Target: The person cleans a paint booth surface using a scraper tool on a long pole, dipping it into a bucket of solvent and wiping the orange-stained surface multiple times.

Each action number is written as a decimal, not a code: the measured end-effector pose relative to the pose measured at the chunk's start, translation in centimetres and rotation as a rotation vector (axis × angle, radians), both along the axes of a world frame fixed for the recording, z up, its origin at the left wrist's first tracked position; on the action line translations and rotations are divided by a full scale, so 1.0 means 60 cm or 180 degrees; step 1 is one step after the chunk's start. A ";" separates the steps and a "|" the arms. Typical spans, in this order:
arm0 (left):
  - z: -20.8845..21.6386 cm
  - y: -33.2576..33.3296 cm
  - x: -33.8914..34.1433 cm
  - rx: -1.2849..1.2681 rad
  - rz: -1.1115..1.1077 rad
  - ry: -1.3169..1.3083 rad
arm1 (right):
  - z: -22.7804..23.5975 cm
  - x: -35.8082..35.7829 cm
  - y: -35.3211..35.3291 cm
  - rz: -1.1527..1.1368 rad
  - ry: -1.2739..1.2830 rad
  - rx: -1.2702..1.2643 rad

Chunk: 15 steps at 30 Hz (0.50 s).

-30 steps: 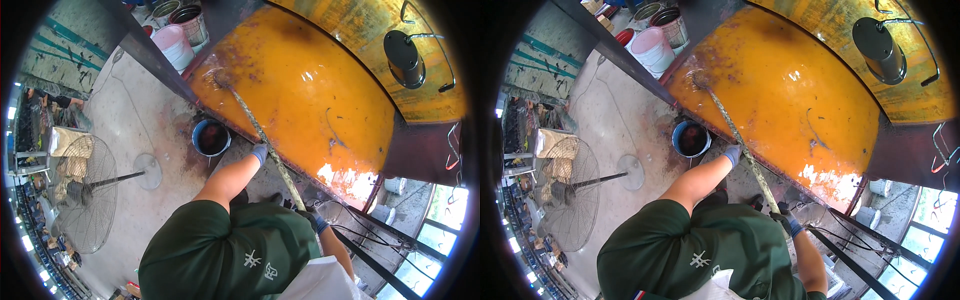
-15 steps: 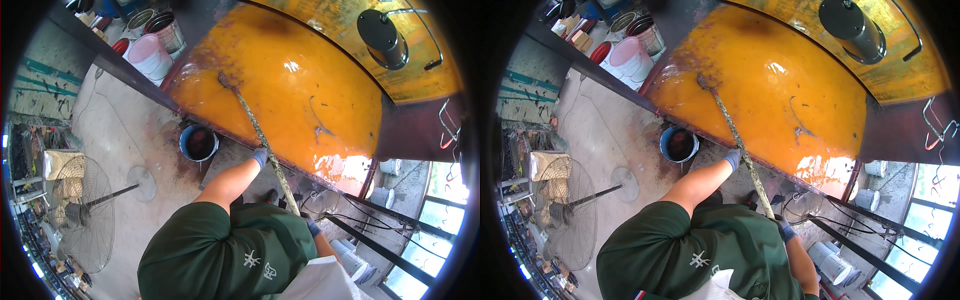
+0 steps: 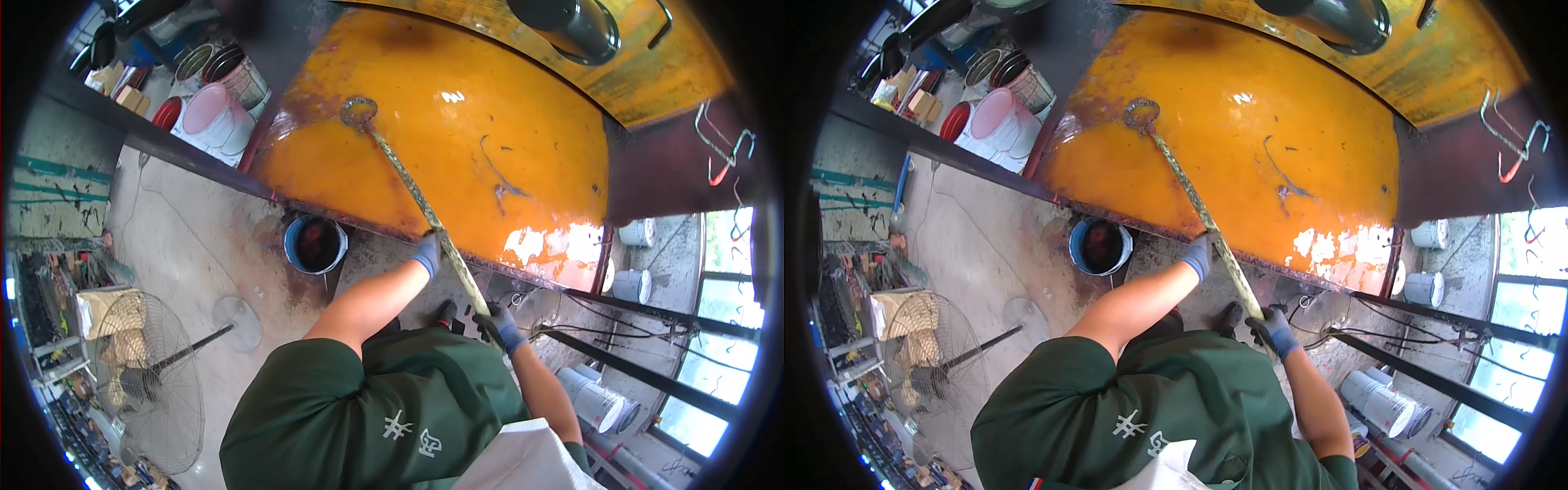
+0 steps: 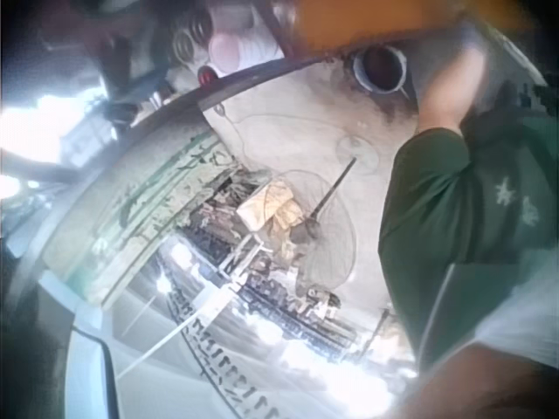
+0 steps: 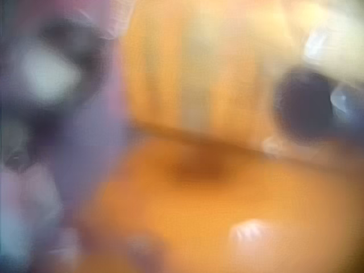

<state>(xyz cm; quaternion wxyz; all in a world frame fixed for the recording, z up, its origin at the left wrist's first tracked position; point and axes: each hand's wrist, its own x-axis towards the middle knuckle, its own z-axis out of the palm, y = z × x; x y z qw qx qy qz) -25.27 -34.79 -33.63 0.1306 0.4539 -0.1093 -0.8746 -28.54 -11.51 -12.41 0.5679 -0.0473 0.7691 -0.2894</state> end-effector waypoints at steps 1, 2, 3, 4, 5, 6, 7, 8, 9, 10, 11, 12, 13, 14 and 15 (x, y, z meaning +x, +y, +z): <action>0.050 0.029 -0.008 0.0200 -0.0161 -0.0195 | -0.013 -0.005 -0.006 -0.0045 0.0099 -0.0116; 0.035 0.048 0.006 0.0513 -0.0377 0.0312 | -0.008 -0.009 -0.034 0.0119 0.0059 -0.0141; 0.073 0.079 -0.009 0.0768 -0.0368 0.0046 | -0.021 -0.018 -0.041 0.0104 0.0134 -0.0199; 0.157 0.101 -0.018 0.0720 -0.0525 -0.0140 | -0.037 -0.027 -0.038 0.0020 0.0230 -0.0240; 0.139 0.105 -0.019 0.0344 -0.0283 -0.0308 | -0.041 -0.027 -0.063 0.0318 0.0390 -0.0315; 0.092 0.117 -0.028 -0.0019 -0.0057 -0.0484 | -0.043 -0.025 -0.088 0.0601 0.0549 -0.0381; 0.036 0.096 -0.014 -0.0255 -0.0103 -0.0465 | -0.040 -0.014 -0.126 0.0730 0.0387 -0.0421; 0.056 0.081 -0.017 -0.0992 -0.0076 -0.0819 | -0.047 -0.018 -0.131 0.0626 0.0281 -0.0367; 0.059 0.052 -0.011 -0.0887 -0.0124 -0.1006 | -0.036 -0.011 -0.154 0.0858 0.0365 -0.0364; 0.062 0.019 -0.007 -0.0795 -0.0152 -0.1182 | -0.025 -0.008 -0.174 0.1104 0.0464 -0.0374; 0.097 0.004 -0.014 -0.0523 0.0243 -0.0908 | -0.069 -0.017 -0.165 0.0969 0.0463 -0.0636; 0.133 -0.007 -0.013 -0.0244 0.0636 -0.0639 | -0.122 -0.022 -0.154 0.0835 0.0471 -0.0905; 0.124 -0.036 0.017 -0.0287 0.0727 -0.0654 | -0.107 -0.010 -0.177 0.1219 0.0821 -0.1117; 0.116 -0.066 0.048 -0.0331 0.0809 -0.0663 | -0.085 -0.004 -0.180 0.1141 0.0307 -0.1167; 0.091 -0.092 0.082 -0.0151 0.0861 -0.0213 | -0.082 -0.004 -0.176 0.1208 0.0410 -0.1148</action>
